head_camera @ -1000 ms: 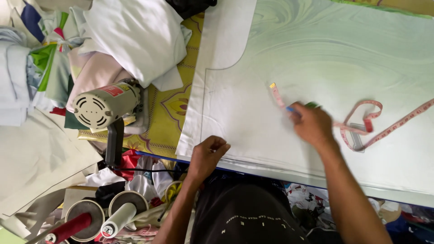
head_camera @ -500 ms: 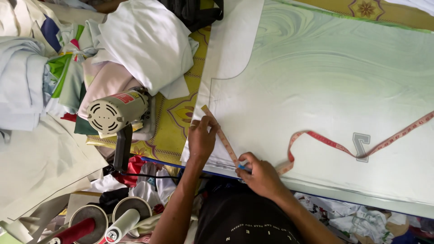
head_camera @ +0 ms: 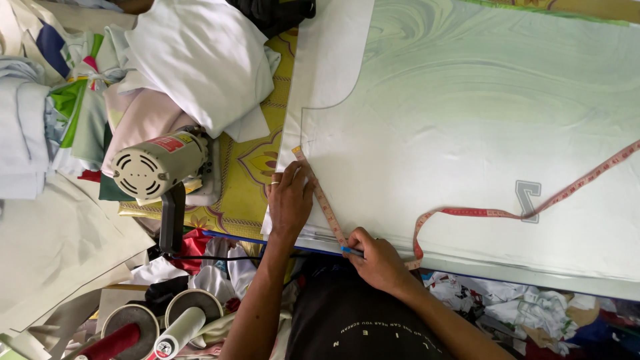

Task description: The person measures and marks a large piece of white fabric with a measuring tape and a blue pen. They then use a pair of scissors to cut the fabric along the marked lines, separating a patterned piece from the main sheet.

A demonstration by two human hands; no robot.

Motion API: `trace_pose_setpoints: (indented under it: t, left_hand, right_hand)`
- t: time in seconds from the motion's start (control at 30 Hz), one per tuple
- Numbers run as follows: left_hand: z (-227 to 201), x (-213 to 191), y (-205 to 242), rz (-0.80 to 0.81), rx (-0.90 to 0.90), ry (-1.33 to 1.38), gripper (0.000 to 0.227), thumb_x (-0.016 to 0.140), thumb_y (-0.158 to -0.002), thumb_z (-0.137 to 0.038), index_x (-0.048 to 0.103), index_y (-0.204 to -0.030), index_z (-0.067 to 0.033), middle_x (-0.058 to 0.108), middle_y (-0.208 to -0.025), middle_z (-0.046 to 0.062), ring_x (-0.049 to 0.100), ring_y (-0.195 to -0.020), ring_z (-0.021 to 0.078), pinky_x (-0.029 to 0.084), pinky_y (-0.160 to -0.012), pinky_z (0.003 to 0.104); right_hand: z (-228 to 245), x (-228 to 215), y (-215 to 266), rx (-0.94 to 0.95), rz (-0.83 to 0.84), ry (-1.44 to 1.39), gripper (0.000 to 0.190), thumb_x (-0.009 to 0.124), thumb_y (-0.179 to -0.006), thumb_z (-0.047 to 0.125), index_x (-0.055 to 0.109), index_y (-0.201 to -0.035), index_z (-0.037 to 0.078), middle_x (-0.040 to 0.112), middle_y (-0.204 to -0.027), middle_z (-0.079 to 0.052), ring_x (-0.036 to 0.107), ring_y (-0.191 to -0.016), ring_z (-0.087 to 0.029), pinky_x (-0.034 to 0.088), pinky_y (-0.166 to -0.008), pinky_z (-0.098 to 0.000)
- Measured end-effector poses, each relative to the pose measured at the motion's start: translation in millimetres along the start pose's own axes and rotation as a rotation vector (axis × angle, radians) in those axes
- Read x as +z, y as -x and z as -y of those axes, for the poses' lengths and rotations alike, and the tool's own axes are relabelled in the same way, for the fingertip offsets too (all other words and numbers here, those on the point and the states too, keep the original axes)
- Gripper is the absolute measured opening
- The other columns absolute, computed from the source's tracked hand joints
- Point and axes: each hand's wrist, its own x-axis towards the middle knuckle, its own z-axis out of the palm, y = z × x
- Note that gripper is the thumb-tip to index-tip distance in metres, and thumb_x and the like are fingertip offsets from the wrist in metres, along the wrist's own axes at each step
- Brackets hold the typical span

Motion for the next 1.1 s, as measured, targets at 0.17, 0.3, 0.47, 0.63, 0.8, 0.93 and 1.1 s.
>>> trace_pose_setpoints:
  t: [0.17, 0.3, 0.47, 0.63, 0.8, 0.93, 1.1]
  left_hand:
    - [4.1, 6.6, 1.2, -0.002, 0.011, -0.007, 0.034, 0.069, -0.094, -0.033, 0.072, -0.126, -0.0199, 0.063, -0.134, -0.001, 0.059, -0.109, 0.0257, 0.047, -0.08, 0.039]
    - [7.2, 10.9, 2.6, -0.032, 0.025, -0.038, 0.034, 0.068, -0.095, -0.035, 0.071, -0.126, -0.0223, 0.062, -0.134, -0.003, 0.058, -0.108, 0.0236, 0.046, -0.079, 0.038]
    - [-5.6, -3.1, 4.0, -0.04, 0.047, -0.101, 0.032, 0.061, -0.1, -0.032, 0.07, -0.13, -0.0223, 0.061, -0.137, -0.003, 0.057, -0.109, 0.021, 0.043, -0.078, 0.035]
    - [-7.4, -5.4, 3.9, -0.139, 0.105, -0.14, 0.031, 0.061, -0.099, -0.028, 0.071, -0.127, -0.0219, 0.062, -0.134, -0.003, 0.058, -0.105, 0.0201, 0.041, -0.074, 0.034]
    - [-11.6, -9.5, 2.5, -0.152, 0.113, -0.162, 0.031, 0.061, -0.099, -0.03, 0.071, -0.127, -0.0213, 0.064, -0.133, -0.004, 0.058, -0.104, 0.0202, 0.041, -0.074, 0.033]
    - [-12.7, -10.0, 2.7, -0.132, 0.096, -0.143, 0.032, 0.06, -0.1, -0.031, 0.071, -0.129, -0.021, 0.064, -0.134, -0.003, 0.058, -0.104, 0.0209, 0.041, -0.076, 0.034]
    - [-10.3, -7.5, 3.7, -0.135, 0.1, -0.136, 0.032, 0.058, -0.101, -0.031, 0.071, -0.129, -0.0205, 0.063, -0.135, -0.003, 0.057, -0.105, 0.0207, 0.041, -0.076, 0.034]
  right_hand:
    - [-16.9, 8.1, 0.6, 0.141, 0.025, -0.039, 0.023, 0.069, -0.092, 0.032, 0.058, -0.105, 0.017, 0.081, -0.087, -0.015, 0.076, -0.092, -0.04, 0.057, -0.073, -0.0495]
    - [-6.5, 8.1, -5.7, 0.328, 0.062, -0.063, 0.031, 0.071, -0.088, 0.041, 0.062, -0.106, 0.018, 0.08, -0.087, -0.014, 0.076, -0.097, -0.037, 0.056, -0.076, -0.0481]
    - [20.6, 1.1, -4.1, 0.38, 0.113, -0.114, 0.033, 0.071, -0.086, 0.04, 0.062, -0.106, 0.017, 0.079, -0.088, -0.015, 0.075, -0.101, -0.037, 0.056, -0.079, -0.0473]
    - [17.1, -0.5, -5.0, 0.395, 0.094, -0.162, 0.031, 0.073, -0.084, 0.035, 0.061, -0.104, 0.013, 0.077, -0.082, -0.017, 0.077, -0.09, -0.035, 0.057, -0.076, -0.0447]
    - [13.6, 0.5, -5.8, 0.406, 0.083, -0.222, 0.032, 0.076, -0.083, 0.033, 0.062, -0.101, 0.011, 0.075, -0.075, -0.016, 0.077, -0.078, -0.032, 0.056, -0.068, -0.0414]
    - [11.2, 3.7, -6.1, 0.406, 0.057, -0.291, 0.03, 0.077, -0.084, 0.03, 0.061, -0.099, 0.009, 0.072, -0.069, -0.014, 0.075, -0.065, -0.027, 0.056, -0.064, -0.038]
    - [8.4, 1.9, -7.8, 0.39, 0.048, -0.337, 0.03, 0.079, -0.085, 0.029, 0.061, -0.095, 0.008, 0.069, -0.061, -0.012, 0.071, -0.053, -0.023, 0.055, -0.057, -0.0339]
